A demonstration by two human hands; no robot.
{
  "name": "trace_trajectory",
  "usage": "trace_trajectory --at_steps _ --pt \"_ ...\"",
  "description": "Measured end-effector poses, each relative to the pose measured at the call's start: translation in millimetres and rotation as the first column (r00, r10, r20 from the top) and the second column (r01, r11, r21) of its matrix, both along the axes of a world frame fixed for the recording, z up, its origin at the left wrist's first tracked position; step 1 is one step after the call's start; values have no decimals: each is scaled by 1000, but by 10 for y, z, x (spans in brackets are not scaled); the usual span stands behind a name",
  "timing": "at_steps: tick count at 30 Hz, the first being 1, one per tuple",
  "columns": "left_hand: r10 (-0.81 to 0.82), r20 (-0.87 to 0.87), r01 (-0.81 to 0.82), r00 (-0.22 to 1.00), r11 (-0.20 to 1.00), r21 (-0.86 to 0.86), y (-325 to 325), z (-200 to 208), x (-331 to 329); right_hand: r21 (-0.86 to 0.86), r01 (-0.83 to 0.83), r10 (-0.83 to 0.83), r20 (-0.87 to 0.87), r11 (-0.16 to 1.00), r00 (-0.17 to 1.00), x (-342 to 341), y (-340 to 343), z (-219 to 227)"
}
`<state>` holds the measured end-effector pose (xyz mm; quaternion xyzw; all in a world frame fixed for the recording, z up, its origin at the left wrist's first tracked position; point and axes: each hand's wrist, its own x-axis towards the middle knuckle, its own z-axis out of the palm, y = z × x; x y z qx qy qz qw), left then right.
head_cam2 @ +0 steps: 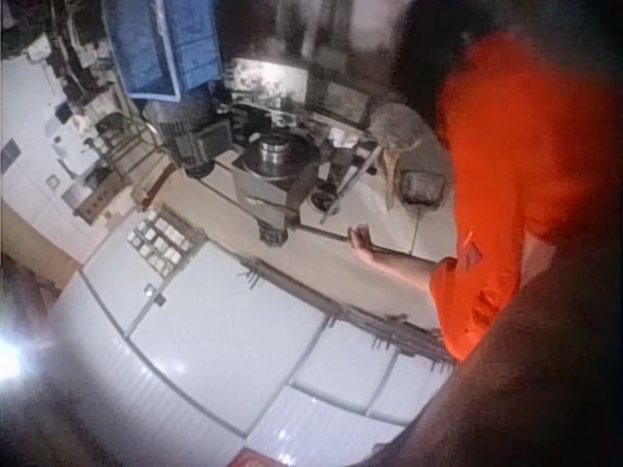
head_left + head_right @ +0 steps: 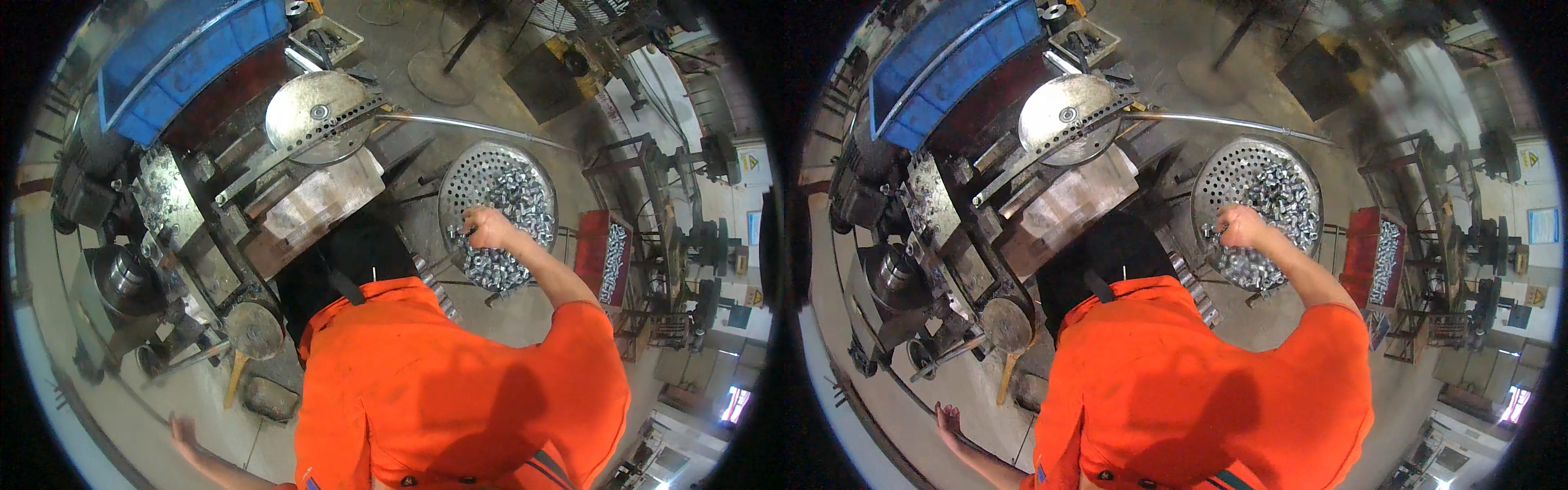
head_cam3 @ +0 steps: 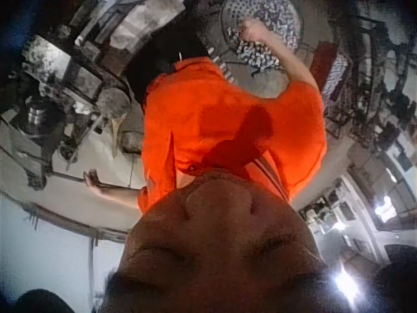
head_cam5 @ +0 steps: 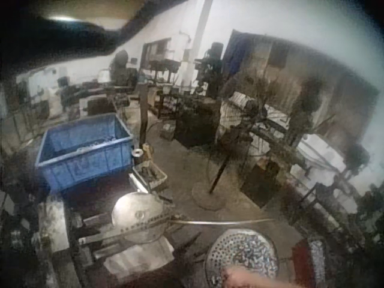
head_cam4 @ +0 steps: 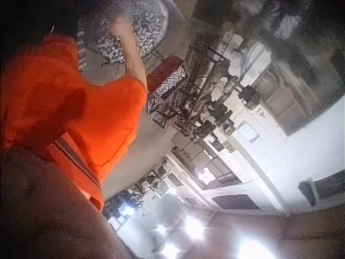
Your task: The person operates a metal turning machine, repeatedly inserting small metal parts into the chuck, activating the machine with a lever, and collecting the finished parts into a blue bin. The person also briefly walks to a large industrial fan and touches it.
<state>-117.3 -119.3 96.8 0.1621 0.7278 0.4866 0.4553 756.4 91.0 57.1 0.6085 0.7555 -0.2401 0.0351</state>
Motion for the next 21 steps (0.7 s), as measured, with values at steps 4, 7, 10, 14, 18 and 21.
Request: trace_trajectory --at_steps 4,7,10,14,18,21 --pt "43 69 -53 997 986 160 -339 -193 -351 -43 -137 142 149 990 979 -134 13 -19" --pt "56 -34 -52 998 993 103 70 -158 98 -95 -126 148 279 987 949 -210 8 3" --pt "110 -120 -107 987 994 33 194 100 479 -203 -110 173 328 973 929 -287 95 58" --pt "144 -64 -143 988 990 14 64 -32 174 -273 -12 104 322 962 941 -288 359 147" --pt "9 -59 -12 998 999 -39 9 -38 68 -41 34 -25 197 999 980 9 508 -3" --pt "-227 -600 -77 768 896 -438 271 402 703 -69 202 -213 -301 977 930 149 560 153"
